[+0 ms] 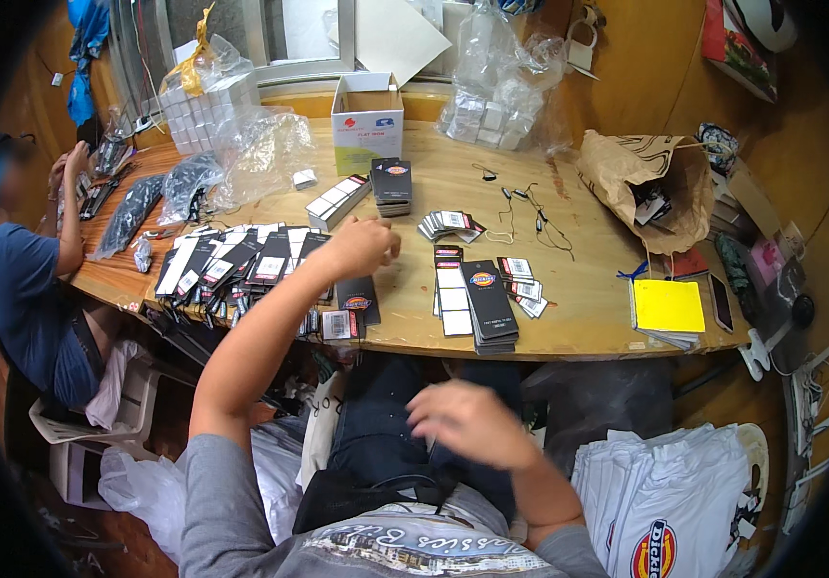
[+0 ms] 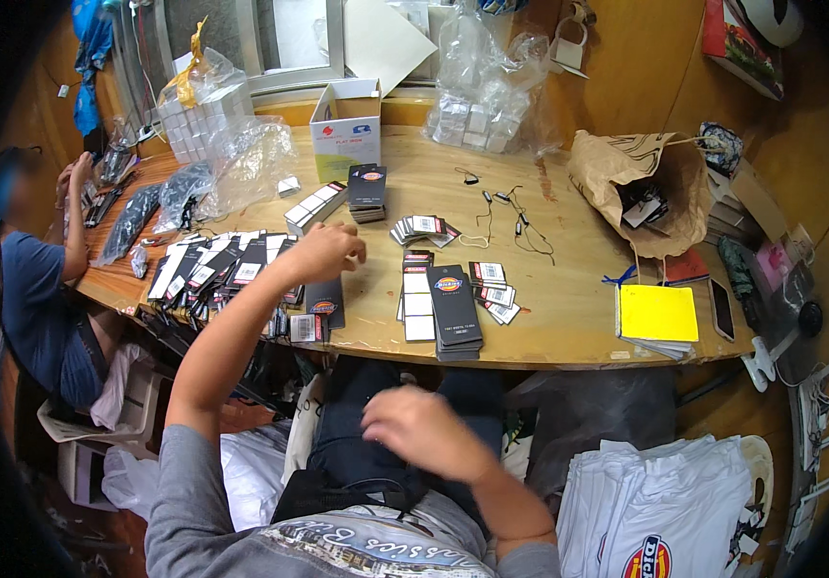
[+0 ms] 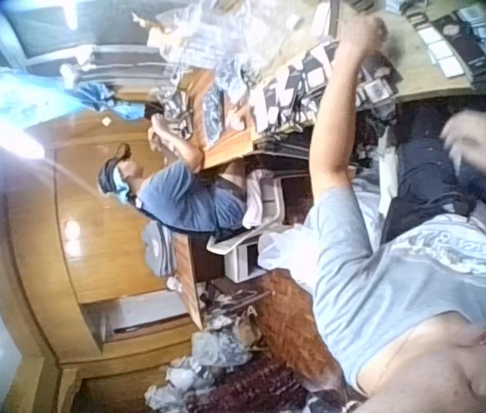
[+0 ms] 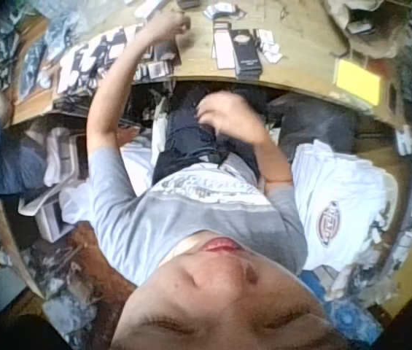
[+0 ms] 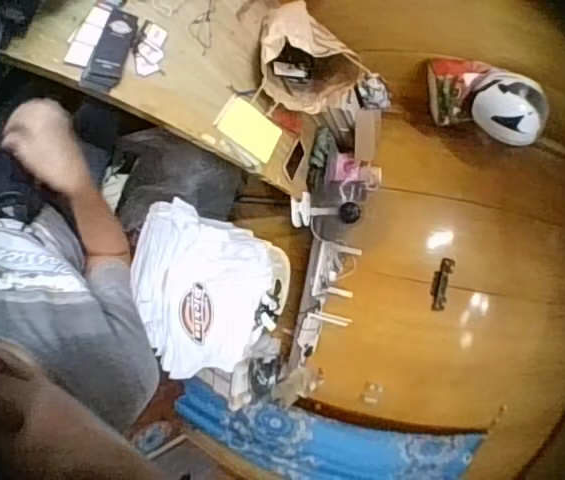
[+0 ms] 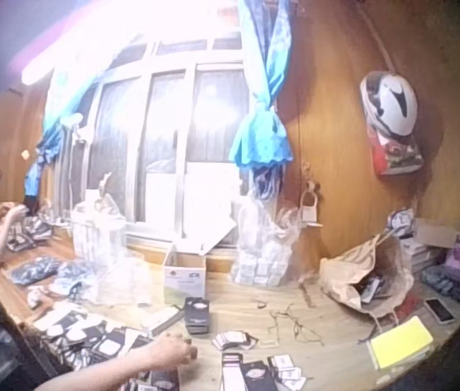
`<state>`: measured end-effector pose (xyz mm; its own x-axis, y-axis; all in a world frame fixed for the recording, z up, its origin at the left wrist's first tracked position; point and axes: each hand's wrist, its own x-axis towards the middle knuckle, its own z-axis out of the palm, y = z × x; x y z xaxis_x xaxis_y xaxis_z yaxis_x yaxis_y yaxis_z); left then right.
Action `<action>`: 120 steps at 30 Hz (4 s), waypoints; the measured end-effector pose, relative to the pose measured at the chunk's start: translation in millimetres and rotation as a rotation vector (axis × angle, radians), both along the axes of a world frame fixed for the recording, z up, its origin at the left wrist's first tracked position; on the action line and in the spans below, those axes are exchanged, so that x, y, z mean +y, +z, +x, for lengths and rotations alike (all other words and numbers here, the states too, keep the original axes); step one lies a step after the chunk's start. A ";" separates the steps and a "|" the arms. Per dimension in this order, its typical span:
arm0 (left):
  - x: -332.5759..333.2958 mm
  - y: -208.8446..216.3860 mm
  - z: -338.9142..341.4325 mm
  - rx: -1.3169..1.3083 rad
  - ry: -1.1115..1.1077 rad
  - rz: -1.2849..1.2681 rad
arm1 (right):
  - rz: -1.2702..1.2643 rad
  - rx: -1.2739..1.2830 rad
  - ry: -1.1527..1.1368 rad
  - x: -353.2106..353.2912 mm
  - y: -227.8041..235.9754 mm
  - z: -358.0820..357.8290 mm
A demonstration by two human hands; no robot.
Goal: The person sits cross-legged at a table and repeatedly picks up small black tags and white labels. They attach the labels to the tags by hand and place the finished items into a pile on the table.
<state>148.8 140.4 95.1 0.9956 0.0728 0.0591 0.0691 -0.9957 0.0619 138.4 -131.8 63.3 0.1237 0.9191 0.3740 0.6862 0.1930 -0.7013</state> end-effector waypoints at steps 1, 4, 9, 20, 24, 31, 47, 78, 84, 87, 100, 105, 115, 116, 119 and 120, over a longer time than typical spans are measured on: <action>-0.2 -7.6 2.5 -0.073 0.019 -0.133 | -0.073 0.063 -0.062 0.1 17.9 21.4; -26.2 -28.8 21.3 -0.217 -0.003 -0.379 | -0.071 -0.185 -0.309 13.9 45.4 91.6; -52.4 -32.3 36.2 -0.124 0.065 -0.214 | -0.490 -0.419 -0.217 48.8 43.5 164.5; -47.1 -43.0 37.5 -0.262 0.144 -0.262 | -0.678 -0.557 -0.344 70.4 55.9 149.8; -43.1 -42.8 45.5 -0.209 0.168 -0.279 | -0.622 -0.527 -0.344 65.1 54.0 150.6; -39.4 -32.9 53.3 -0.104 0.208 -0.452 | -0.366 -0.267 -0.314 61.2 51.5 151.2; -43.9 -36.3 71.5 -0.223 0.379 -0.363 | 0.050 0.586 -0.425 31.2 55.1 134.0; -140.5 15.8 -47.4 -0.587 0.069 -1.231 | 0.392 0.602 -0.434 -3.4 29.5 53.5; -142.6 -26.3 -62.7 -0.516 0.070 -1.512 | 0.186 0.548 -0.467 -7.0 13.3 63.7; -146.6 -33.8 -66.6 -0.493 0.107 -1.678 | 0.045 0.079 -0.807 -1.5 9.1 148.3; -156.2 -59.1 -57.2 -0.500 0.207 -2.104 | -0.268 0.309 -0.683 22.7 9.4 225.3; -163.7 -59.5 -53.3 -0.856 0.267 -1.991 | 0.309 0.877 -0.389 -15.4 24.4 119.7; -175.6 -58.4 -58.6 -1.062 0.164 -1.756 | 0.166 0.765 -0.214 -5.5 -9.7 60.9; -172.4 -56.6 -60.1 -1.080 0.192 -1.759 | 0.059 0.629 -0.386 -6.4 -2.1 81.5; -170.6 -59.3 -60.9 -1.039 0.211 -1.812 | 0.083 0.018 -1.035 -9.9 -0.6 169.6; -171.9 -58.7 -60.9 -1.014 0.224 -1.802 | 0.123 -0.319 -1.158 -16.0 -14.2 203.0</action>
<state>87.9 -31.5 36.4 0.6321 0.7493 0.1973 -0.5233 0.2251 0.8219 341.4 -147.8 49.1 0.7372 0.2802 0.6149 0.6351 -0.5979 -0.4890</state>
